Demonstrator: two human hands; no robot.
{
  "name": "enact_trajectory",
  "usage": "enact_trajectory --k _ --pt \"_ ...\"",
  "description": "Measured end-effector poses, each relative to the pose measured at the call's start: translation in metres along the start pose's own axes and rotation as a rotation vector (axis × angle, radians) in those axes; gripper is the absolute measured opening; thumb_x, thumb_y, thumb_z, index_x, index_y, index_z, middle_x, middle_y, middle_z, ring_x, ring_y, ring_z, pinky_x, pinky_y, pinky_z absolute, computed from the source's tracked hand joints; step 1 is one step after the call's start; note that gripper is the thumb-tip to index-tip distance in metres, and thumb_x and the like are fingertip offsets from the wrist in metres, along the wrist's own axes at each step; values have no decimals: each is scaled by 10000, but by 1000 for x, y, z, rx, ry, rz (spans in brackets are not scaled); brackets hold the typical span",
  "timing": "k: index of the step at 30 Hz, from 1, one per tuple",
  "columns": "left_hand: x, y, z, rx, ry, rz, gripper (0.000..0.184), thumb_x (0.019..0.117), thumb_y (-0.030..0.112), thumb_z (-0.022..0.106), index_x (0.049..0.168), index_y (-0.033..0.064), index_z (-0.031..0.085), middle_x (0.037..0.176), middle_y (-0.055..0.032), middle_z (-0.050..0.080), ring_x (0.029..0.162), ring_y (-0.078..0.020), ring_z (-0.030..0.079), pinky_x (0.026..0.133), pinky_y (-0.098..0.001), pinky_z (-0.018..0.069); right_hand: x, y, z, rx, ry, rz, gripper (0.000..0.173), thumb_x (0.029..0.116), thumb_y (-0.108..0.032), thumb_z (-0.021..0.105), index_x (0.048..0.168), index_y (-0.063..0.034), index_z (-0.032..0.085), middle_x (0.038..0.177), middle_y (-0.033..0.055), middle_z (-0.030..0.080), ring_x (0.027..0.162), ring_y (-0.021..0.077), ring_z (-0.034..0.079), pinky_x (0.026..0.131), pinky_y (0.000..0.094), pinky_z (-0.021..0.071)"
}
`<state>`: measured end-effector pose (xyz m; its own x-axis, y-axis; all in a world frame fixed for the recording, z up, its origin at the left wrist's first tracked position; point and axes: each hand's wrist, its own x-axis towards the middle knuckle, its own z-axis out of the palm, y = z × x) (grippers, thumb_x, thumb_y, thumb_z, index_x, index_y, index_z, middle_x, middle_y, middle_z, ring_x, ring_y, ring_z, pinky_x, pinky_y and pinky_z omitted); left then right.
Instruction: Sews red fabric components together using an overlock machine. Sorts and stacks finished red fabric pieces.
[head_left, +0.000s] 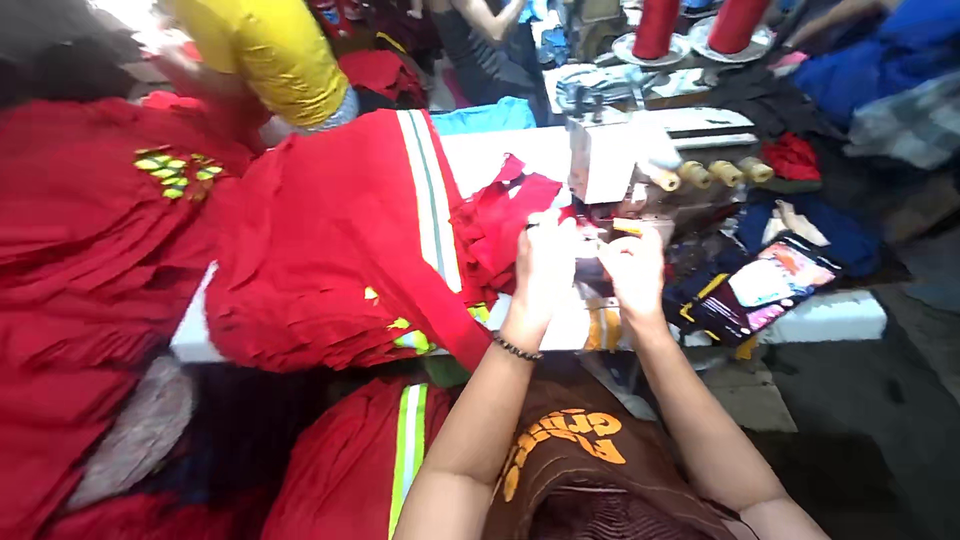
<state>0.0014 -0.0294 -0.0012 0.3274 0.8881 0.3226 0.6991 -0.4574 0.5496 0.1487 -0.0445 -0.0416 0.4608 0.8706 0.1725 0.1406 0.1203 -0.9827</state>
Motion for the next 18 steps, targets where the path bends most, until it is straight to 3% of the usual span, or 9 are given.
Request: enact_trajectory --k 4,7,9,10,11,13,16,18 --pt "31 3 -11 278 -50 1 299 941 67 669 1239 52 678 1486 -184 495 1321 -418 493 1051 -576 442 1 3 3 -30 11 -33 553 898 -32 699 1395 7 459 843 52 609 639 96 583 587 276 537" --pt "47 -2 -14 383 -114 -79 355 971 94 646 1318 20 633 1583 -176 406 1411 -420 407 1113 -562 373 2 4 3 -58 2 -58 529 917 -49 678 1375 44 430 807 32 572 607 66 561 572 243 526" --pt "53 -14 -16 356 -45 -87 360 986 221 676 1284 20 650 1529 -179 470 1380 -409 447 1104 -551 386 3 5 1 -61 -2 -71 504 916 -41 669 1362 46 450 784 24 575 582 60 554 552 237 518" --pt "52 -21 -17 330 -7 -87 428 984 284 688 1335 46 632 1549 -162 461 1401 -396 439 1133 -544 371 3 6 1 -65 -7 -68 498 920 -42 667 1361 47 452 783 24 575 577 60 549 549 239 514" --pt "46 -27 -19 305 34 -69 478 965 301 713 1372 72 612 1547 -160 458 1404 -393 442 1145 -555 371 4 7 0 -62 -12 -65 493 923 -44 669 1357 45 454 776 22 574 562 60 544 535 239 510" --pt "24 -37 -25 219 177 -20 478 953 199 714 1403 83 603 1529 -176 475 1418 -398 428 1148 -590 359 5 7 -2 -49 -24 -50 498 926 -44 671 1364 45 451 780 29 581 554 63 544 525 239 509" --pt "-45 -60 -31 78 452 -51 210 998 177 638 1165 85 726 1255 -135 668 1223 -309 604 1043 -514 485 1 8 -5 -21 -11 -71 483 932 -57 685 1354 32 467 828 42 607 601 75 574 573 254 536" --pt "-112 -79 -30 -88 517 -200 201 1016 148 580 1102 16 705 1156 -155 683 1129 -257 643 986 -440 529 -12 8 -9 -45 14 -174 413 941 -54 663 1324 -3 518 950 39 635 696 60 591 645 240 539"
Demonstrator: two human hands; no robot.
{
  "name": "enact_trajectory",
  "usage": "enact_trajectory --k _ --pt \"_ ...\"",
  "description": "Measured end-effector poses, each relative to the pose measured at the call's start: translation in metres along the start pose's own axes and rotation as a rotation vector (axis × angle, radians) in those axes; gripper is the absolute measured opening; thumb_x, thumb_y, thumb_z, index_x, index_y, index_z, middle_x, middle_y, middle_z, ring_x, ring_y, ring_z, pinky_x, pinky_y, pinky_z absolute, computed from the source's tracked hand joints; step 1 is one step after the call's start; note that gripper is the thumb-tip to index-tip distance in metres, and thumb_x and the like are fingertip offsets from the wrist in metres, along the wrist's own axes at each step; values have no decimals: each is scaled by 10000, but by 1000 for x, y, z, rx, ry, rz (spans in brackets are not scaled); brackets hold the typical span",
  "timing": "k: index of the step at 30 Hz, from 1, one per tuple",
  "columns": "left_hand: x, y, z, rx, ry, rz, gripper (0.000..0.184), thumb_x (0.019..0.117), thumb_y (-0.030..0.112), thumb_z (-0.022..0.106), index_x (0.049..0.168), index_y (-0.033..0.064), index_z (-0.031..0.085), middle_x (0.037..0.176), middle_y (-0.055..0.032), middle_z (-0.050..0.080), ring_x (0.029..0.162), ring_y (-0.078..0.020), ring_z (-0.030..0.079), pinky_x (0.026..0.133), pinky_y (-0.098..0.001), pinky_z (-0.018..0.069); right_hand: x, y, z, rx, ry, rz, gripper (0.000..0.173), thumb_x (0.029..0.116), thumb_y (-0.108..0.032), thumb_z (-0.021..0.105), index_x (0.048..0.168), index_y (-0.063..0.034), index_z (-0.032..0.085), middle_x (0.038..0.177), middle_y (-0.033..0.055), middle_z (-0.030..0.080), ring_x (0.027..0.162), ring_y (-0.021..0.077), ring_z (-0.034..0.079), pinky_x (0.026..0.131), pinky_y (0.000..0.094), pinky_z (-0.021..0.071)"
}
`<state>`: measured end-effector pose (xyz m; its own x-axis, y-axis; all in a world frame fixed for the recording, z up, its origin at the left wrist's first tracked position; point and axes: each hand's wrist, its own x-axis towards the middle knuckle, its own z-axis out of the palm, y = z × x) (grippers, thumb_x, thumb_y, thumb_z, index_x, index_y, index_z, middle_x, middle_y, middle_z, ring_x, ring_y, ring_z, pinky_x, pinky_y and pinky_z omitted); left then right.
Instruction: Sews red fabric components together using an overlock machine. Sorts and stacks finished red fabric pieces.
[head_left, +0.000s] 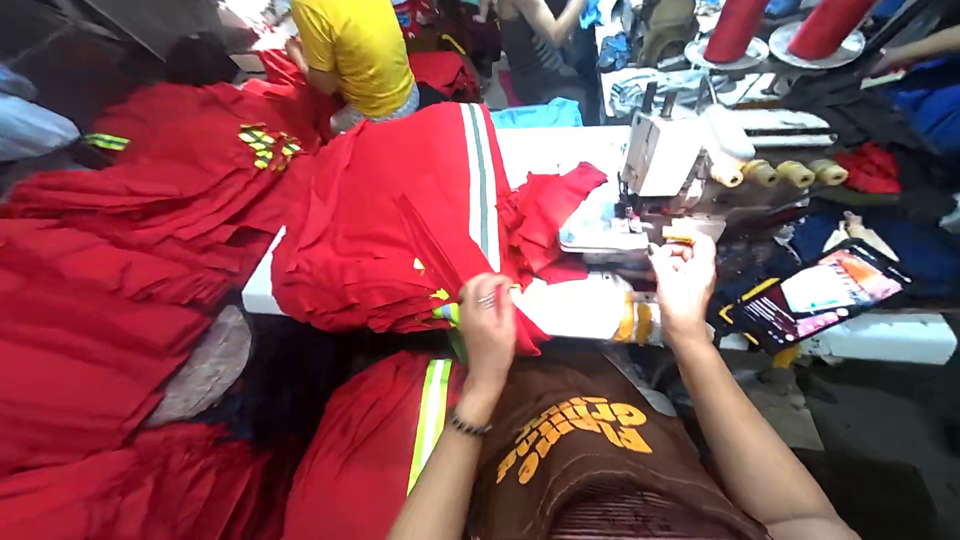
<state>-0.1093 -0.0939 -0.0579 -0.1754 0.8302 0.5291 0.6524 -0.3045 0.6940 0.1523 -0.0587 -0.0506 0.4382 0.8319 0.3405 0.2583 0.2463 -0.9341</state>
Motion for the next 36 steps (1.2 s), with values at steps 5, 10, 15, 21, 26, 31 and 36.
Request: enact_trajectory --k 5,10,15,21,26,31,36 --pt "-77 -49 -28 -377 -35 -738 462 1007 163 611 1364 -86 456 1203 -206 611 1004 -207 658 838 -363 580 -53 -13 19 -117 -281 -359 210 916 11 667 1123 40 681 1041 147 685 887 167 688 804 326 605" --pt "-78 -34 -5 -760 -187 -986 378 1030 104 574 1342 -77 460 1063 -154 683 891 -201 711 789 -379 624 -103 -3 55 -178 -964 -702 166 1023 -141 611 1132 -63 707 1100 121 722 1090 274 679 986 450 540" --pt "-65 -14 -11 -932 -147 -1248 255 1046 92 539 1270 -10 477 896 -135 686 721 -202 709 655 -347 626 -113 12 52 -326 -956 -1043 274 1049 -50 511 1283 -101 643 1220 150 696 1173 317 664 1043 455 518" --pt "-60 4 -19 -925 -157 -1245 210 1028 86 544 1221 20 495 844 -113 669 656 -171 672 586 -308 593 -111 1 38 -253 -715 -1142 169 1040 -92 554 1152 -58 676 1136 152 745 1090 287 721 984 392 570" --pt "-60 8 -20 -953 -197 -1217 183 1034 87 521 1208 33 501 845 -99 660 632 -140 648 562 -270 569 -112 -2 30 -216 -667 -1087 143 1031 -72 562 1093 -49 689 1082 141 756 1052 267 734 957 371 584" --pt "-74 -4 -23 -669 -224 -995 457 1061 240 521 1415 10 344 824 -127 663 548 -169 653 486 -313 577 -107 -13 31 -167 -717 -925 123 1011 -41 573 1022 -71 692 838 64 668 873 222 661 858 345 548" --pt "-84 -13 -38 -324 -128 -735 413 1040 220 544 1304 -84 452 911 -118 617 685 -142 671 610 -307 592 -100 -10 34 -158 -878 -778 196 1012 -2 552 1097 -61 719 962 94 742 1008 240 716 946 368 567"
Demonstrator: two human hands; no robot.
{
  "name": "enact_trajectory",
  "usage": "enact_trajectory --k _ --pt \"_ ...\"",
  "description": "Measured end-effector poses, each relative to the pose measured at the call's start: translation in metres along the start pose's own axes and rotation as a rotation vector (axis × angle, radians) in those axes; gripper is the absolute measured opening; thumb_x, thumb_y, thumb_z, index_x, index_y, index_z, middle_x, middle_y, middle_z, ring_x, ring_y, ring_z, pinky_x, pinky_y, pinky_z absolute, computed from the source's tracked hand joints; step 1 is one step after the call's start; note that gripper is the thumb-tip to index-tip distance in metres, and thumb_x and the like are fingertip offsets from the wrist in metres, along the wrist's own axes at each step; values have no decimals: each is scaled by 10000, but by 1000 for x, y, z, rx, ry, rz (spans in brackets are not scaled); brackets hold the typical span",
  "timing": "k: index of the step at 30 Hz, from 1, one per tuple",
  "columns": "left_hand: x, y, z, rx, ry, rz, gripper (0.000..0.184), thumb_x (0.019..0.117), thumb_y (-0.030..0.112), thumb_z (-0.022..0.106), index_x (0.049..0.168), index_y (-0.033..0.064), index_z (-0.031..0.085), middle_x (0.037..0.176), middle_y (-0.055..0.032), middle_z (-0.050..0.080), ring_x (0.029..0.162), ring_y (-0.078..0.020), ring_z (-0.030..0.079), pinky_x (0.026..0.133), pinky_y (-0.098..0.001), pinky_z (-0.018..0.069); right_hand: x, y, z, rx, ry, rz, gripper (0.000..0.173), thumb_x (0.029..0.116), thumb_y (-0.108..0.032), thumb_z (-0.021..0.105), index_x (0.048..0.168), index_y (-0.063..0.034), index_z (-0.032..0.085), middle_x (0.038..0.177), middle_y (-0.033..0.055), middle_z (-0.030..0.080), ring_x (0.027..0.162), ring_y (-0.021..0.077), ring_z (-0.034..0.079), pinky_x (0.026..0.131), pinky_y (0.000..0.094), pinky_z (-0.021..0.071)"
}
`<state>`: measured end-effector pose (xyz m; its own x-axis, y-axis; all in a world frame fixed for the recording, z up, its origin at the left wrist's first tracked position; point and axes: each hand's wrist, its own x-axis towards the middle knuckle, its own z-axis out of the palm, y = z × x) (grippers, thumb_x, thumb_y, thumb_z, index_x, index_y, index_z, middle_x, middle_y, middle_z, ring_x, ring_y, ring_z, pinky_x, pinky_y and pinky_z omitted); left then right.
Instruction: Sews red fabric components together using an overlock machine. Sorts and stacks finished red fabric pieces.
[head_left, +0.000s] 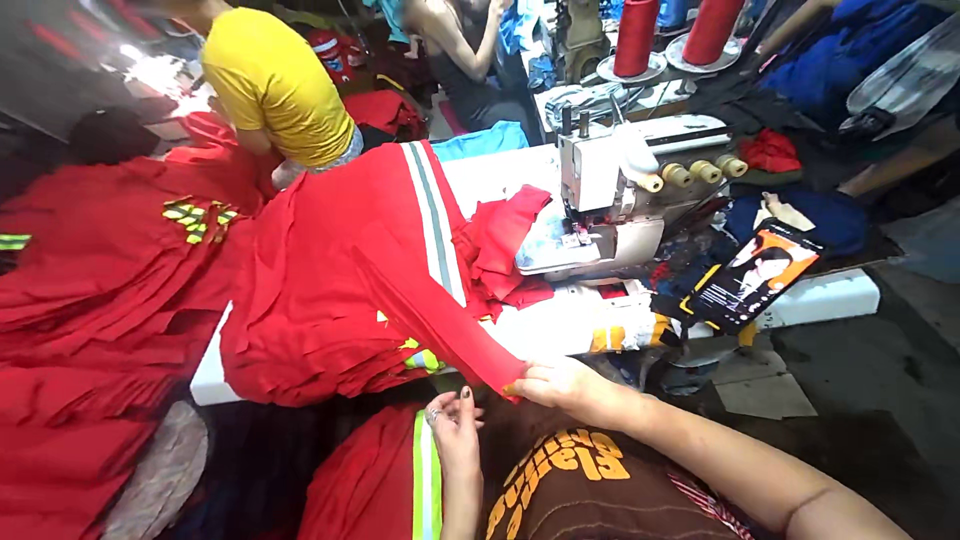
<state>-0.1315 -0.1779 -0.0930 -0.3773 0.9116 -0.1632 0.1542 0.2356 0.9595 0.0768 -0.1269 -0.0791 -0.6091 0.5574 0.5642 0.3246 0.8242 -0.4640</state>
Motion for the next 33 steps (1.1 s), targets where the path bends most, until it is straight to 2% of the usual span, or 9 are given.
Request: enact_trajectory --k 2,5,9,12,15,21,24,28,33 --pt "-1 13 -4 -96 -266 -20 398 1098 278 373 1203 -53 567 888 -89 719 734 -183 724 662 -346 623 8 -1 -6 81 81 27 215 1024 8 533 1106 -43 725 1028 108 746 1066 232 709 984 374 563" --pt "17 50 5 -396 -494 -105 506 1098 399 350 1330 -32 479 1051 -120 738 883 -259 752 754 -439 650 26 -12 -22 214 212 5 189 1032 11 530 1071 3 715 1078 139 744 1103 234 707 1017 375 563" --pt "90 113 17 -503 -148 2 209 1096 129 422 1227 -2 518 985 -93 742 862 -188 750 754 -376 645 30 -34 -47 286 212 -82 178 1027 21 525 1079 -14 692 1041 146 734 1044 245 709 980 394 568" --pt "147 137 16 -577 -30 50 200 1061 53 476 1241 -30 499 1125 -173 721 965 -266 748 809 -428 634 15 -52 -71 333 120 -97 184 1039 -2 509 1086 -31 685 987 142 706 998 243 693 950 373 561" --pt "180 147 22 -574 92 42 90 1005 50 580 1076 47 524 981 -76 639 849 -158 669 759 -346 589 -4 -60 -90 404 13 -95 190 1048 -12 491 1065 -27 680 974 142 707 970 230 696 919 351 563" --pt "191 134 34 -705 51 -33 354 964 4 623 1246 94 429 1097 -69 568 898 -133 627 764 -297 565 -25 -63 -105 464 -108 -71 173 1039 -7 517 1054 -8 689 939 136 720 917 187 709 883 284 567" --pt "184 137 21 -374 -164 39 369 1040 132 579 1343 43 388 1093 -116 637 757 -177 728 687 -326 641 -23 -68 -116 507 -113 -96 185 1046 -13 502 1037 -8 687 929 136 716 896 181 706 864 284 571" --pt "175 150 -6 300 -336 138 494 1081 478 447 1284 41 554 932 -126 730 534 -176 672 514 -340 590 -21 -69 -133 425 -36 -64 188 1059 -56 499 1038 -31 684 959 108 723 939 155 704 898 281 567" --pt "154 181 -37 791 -202 324 489 1064 438 503 1073 -15 688 831 -195 716 642 -360 663 631 -624 540 -20 -56 -130 139 84 103 208 1047 -44 513 1074 -64 718 987 77 744 980 160 706 935 310 564"
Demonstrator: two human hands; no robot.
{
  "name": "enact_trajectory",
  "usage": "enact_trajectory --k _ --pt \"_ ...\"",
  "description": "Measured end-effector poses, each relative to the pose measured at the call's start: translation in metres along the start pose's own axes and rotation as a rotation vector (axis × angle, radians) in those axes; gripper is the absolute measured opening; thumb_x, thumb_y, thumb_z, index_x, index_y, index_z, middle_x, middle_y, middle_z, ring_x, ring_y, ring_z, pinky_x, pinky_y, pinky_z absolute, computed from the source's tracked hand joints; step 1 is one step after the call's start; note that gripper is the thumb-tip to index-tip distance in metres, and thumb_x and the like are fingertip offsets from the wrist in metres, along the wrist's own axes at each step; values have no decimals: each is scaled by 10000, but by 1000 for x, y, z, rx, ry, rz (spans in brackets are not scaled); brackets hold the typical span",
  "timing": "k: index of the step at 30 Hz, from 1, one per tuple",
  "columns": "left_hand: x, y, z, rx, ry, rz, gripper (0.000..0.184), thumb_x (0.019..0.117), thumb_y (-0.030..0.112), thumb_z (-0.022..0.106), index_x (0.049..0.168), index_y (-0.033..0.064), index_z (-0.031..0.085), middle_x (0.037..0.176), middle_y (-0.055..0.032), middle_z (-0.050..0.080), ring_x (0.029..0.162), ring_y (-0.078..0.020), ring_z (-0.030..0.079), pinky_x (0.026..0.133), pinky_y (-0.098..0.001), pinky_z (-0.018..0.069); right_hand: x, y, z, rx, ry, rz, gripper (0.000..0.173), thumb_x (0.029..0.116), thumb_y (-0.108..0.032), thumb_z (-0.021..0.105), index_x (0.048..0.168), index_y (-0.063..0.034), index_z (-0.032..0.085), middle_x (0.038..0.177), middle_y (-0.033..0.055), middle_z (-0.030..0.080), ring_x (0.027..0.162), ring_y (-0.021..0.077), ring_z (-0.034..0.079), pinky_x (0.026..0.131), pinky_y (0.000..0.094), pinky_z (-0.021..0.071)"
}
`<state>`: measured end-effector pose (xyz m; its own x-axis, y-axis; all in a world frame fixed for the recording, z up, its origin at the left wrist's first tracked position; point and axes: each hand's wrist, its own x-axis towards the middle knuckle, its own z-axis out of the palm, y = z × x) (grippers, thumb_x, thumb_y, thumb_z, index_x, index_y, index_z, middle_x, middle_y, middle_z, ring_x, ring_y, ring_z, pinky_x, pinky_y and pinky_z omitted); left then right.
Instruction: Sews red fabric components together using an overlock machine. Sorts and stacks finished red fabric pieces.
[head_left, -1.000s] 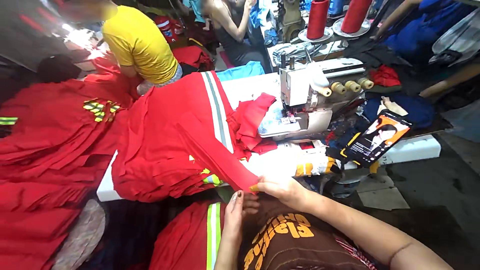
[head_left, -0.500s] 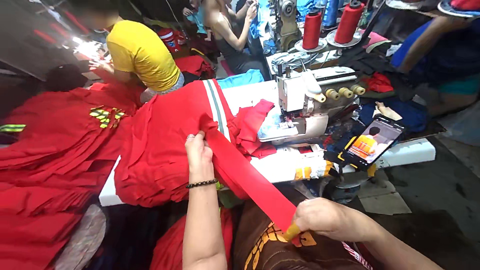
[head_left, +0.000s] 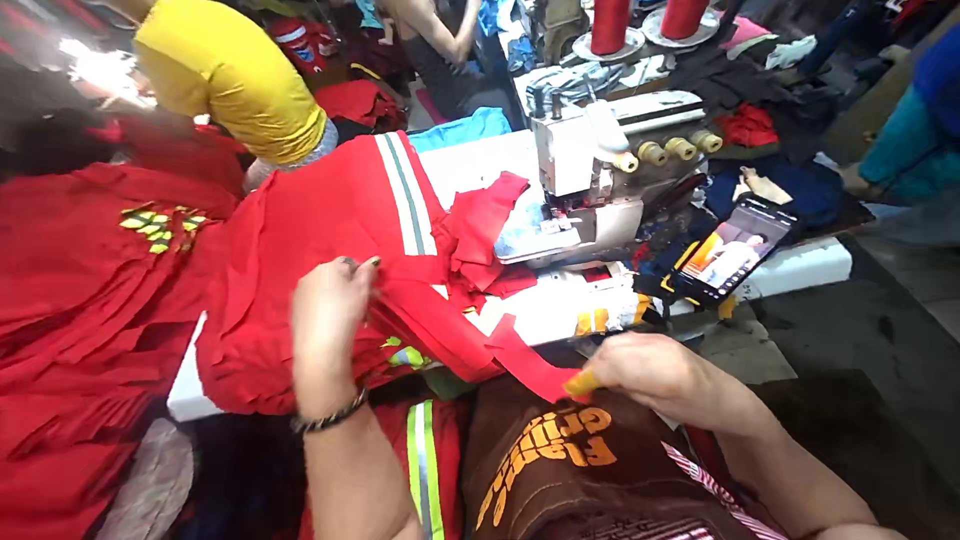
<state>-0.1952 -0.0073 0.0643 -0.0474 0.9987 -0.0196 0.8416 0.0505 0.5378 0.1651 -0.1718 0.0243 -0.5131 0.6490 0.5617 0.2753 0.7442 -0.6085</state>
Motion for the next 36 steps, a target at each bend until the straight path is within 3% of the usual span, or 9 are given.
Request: enact_trajectory --k 2,4,7,9,11,14,19,30,36 --pt "-29 11 -4 -103 -56 156 388 1067 380 511 1029 38 690 782 -69 723 575 -190 662 533 -420 569 3 3 4 -70 46 40 227 1050 -33 506 1099 -63 725 1016 79 749 1007 174 708 956 330 561" --pt "-68 23 15 -584 -331 429 307 1078 317 494 1015 118 720 794 19 749 566 -51 660 493 -220 556 7 4 10 -120 132 58 216 1050 -31 514 1109 -54 721 1025 91 749 1015 187 709 954 342 562" --pt "-112 47 87 -1140 -997 520 581 1064 554 375 1226 118 724 1023 -63 775 797 -126 744 680 -272 628 14 2 14 -101 294 -2 172 1020 2 558 1078 -5 720 1020 138 752 999 213 725 928 351 581" --pt "-127 58 128 -1421 -1169 238 587 1009 594 472 1244 111 709 1133 -122 754 936 -208 757 777 -344 637 17 -4 13 -30 339 -81 131 1005 -4 598 1065 12 713 1011 156 749 992 227 732 920 361 592" --pt "-129 67 140 -1612 -987 -133 436 995 494 581 1158 120 737 1064 -111 765 928 -196 758 791 -355 641 16 -13 9 50 310 -163 89 1005 -22 615 1040 1 693 984 153 742 957 220 734 889 356 599" --pt "-96 77 143 -1538 -575 -288 277 1111 186 370 1237 37 567 1045 -126 735 939 -206 743 803 -371 642 6 -27 -1 235 161 -215 91 995 -13 610 1000 0 700 925 134 727 858 190 720 793 325 597" --pt "-48 76 135 -1475 -215 -244 272 1093 60 345 1229 -31 562 1020 -118 738 869 -166 740 768 -301 628 -15 -41 -19 493 -57 -213 123 999 -34 603 964 -2 717 863 108 717 772 154 700 724 299 574" --pt "-28 77 109 -1365 253 -148 249 1127 185 344 1208 38 527 984 -52 730 809 -124 728 719 -264 609 -30 -53 -40 720 -109 -148 164 957 -73 665 842 39 698 736 118 663 635 137 642 619 253 525" --pt "-34 95 118 -1269 383 -35 85 1043 34 513 1097 27 578 988 -43 712 976 -178 725 908 -378 603 -31 -43 -36 600 -152 -87 102 960 -31 656 947 23 742 814 107 729 704 111 694 661 258 560"
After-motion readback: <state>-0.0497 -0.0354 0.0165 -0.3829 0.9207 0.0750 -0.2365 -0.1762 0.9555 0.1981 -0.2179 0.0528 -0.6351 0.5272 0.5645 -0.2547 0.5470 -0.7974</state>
